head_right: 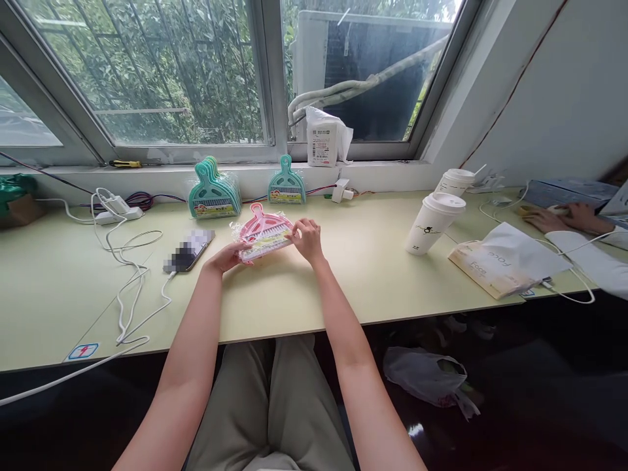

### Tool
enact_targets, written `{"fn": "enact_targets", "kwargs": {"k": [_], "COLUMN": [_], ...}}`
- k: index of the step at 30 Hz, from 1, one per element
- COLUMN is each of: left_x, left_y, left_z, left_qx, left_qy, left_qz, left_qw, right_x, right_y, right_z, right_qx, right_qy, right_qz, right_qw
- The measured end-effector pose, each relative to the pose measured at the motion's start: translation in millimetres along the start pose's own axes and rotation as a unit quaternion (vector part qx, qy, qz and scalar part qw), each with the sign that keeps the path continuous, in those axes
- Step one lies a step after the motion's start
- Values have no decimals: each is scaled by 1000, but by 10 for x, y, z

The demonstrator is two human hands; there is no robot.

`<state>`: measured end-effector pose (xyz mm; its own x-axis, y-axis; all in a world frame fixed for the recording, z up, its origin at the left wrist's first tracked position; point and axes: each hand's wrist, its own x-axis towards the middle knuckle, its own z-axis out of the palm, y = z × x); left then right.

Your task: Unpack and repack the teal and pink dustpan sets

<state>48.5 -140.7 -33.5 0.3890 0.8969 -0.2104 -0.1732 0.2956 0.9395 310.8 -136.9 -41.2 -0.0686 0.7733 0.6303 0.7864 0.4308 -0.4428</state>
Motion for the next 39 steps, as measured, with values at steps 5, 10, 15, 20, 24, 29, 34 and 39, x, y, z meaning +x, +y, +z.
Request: {"fn": "enact_targets", "kwargs": {"k": [5, 10, 15, 20, 24, 29, 34, 39], "left_x": [-23, -49, 223, 757, 1294, 2079, 2775, 3153], "left_y": [8, 27, -95, -140, 13, 181, 330, 369], "left_z": [61, 98, 124, 79, -44, -214, -340, -490], "left_qx": [19, 19, 93, 294, 423, 442, 440, 397], "left_qy": [-41, -44, 90, 224, 295, 348, 378, 412], "left_qz": [7, 27, 190, 233, 231, 270, 300, 310], "left_qw": [999, 998, 973, 900, 825, 782, 757, 759], "right_x": [-12, -26, 30, 214, 579, 1192, 1743, 1969], "right_y": [129, 185, 246, 435, 683, 1069, 1310, 1368], "right_z": [168, 249, 281, 356, 601, 1105, 1455, 1599], "right_qx": [243, 431, 419, 320, 242, 115, 17, 17], "right_qy": [-27, -101, 34, 30, 63, 82, 146, 139], "right_qz": [131, 252, 216, 178, 164, 166, 120, 60], "right_qw": [961, 861, 881, 930, 954, 976, 982, 988]}}
